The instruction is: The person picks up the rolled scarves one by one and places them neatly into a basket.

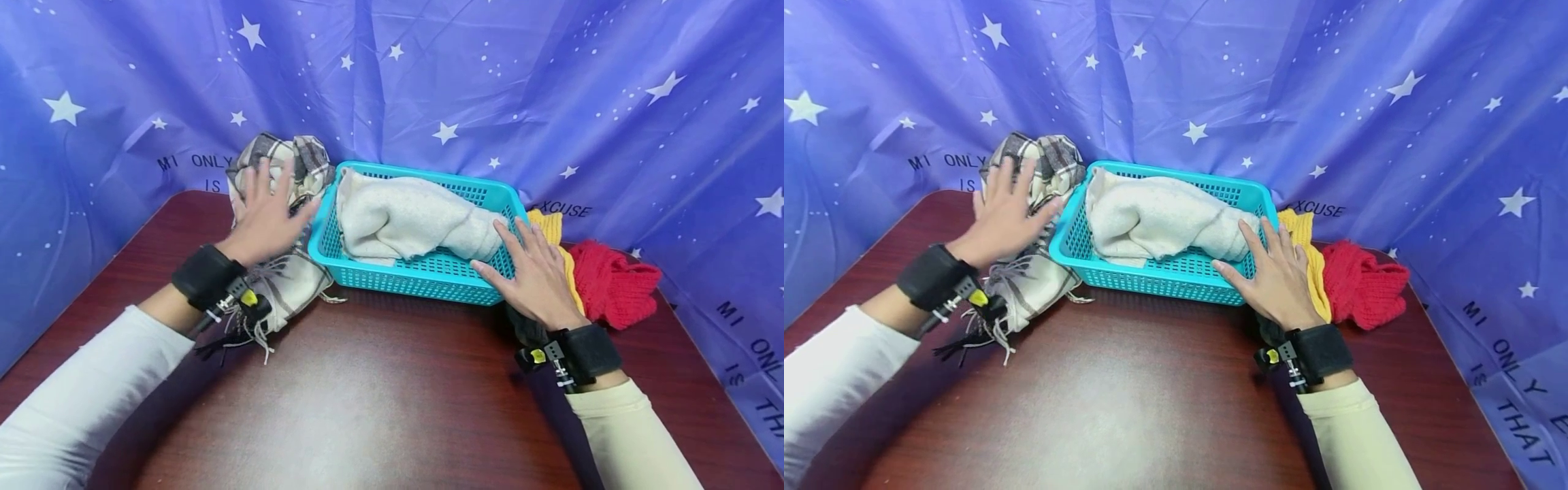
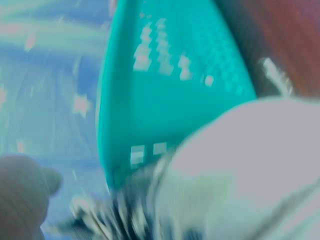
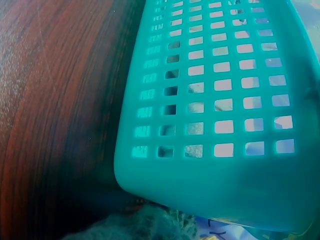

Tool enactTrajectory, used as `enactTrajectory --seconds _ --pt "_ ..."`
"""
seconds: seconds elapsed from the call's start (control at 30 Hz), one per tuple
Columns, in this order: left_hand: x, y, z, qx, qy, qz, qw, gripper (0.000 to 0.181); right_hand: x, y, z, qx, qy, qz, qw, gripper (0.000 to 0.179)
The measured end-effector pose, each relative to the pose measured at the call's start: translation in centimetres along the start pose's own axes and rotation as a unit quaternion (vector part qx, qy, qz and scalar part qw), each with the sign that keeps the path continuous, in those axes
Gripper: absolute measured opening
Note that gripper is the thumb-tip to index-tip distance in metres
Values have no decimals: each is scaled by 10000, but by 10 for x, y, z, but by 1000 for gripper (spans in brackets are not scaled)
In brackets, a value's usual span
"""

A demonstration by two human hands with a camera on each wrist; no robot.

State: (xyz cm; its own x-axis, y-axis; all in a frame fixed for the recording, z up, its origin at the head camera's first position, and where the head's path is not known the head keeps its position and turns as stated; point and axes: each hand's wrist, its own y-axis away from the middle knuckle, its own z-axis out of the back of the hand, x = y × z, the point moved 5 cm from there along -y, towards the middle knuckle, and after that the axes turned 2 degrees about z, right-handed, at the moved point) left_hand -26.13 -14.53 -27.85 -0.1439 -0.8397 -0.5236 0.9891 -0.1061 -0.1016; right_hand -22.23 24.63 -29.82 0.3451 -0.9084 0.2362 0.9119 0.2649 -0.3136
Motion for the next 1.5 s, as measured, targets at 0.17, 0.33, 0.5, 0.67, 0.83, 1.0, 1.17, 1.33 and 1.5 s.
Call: enactTrajectory --seconds 0.17,0.33,0.5,0.67,0.83,1.0,1.17,1.33,1.5 --pt "34 -9 0 748 523 1136 9893 107 -1 2 3 17 25 -26 10000 84" --pt "47 -22 -14 1291 1065 1705 9710 122 -1 4 5 -11 26 -37 10000 84" --pt "52 -32 -25 1126 1023 2147 9647 126 0 5 6 -45 -24 -29 10000 83" --pt "57 -38 -25 718 855 2145 9703 121 1 4 5 -31 -15 -50 10000 84" --pt "66 -44 -24 412 1481 1994 9678 102 0 3 4 15 35 -60 10000 85" --pt "74 -44 -24 429 2015 2142 9548 97 -2 4 1 71 48 -88 9999 85" --pt "66 -36 8 16 2634 1866 9465 91 -2 4 -3 46 -65 -110 9999 87" --pt "42 -21 57 -320 2664 1537 9510 90 2 6 4 -77 -264 -134 9995 92" --pt "3 -12 109 -663 2499 1102 9597 88 13 1 28 -387 -364 -41 9986 94"
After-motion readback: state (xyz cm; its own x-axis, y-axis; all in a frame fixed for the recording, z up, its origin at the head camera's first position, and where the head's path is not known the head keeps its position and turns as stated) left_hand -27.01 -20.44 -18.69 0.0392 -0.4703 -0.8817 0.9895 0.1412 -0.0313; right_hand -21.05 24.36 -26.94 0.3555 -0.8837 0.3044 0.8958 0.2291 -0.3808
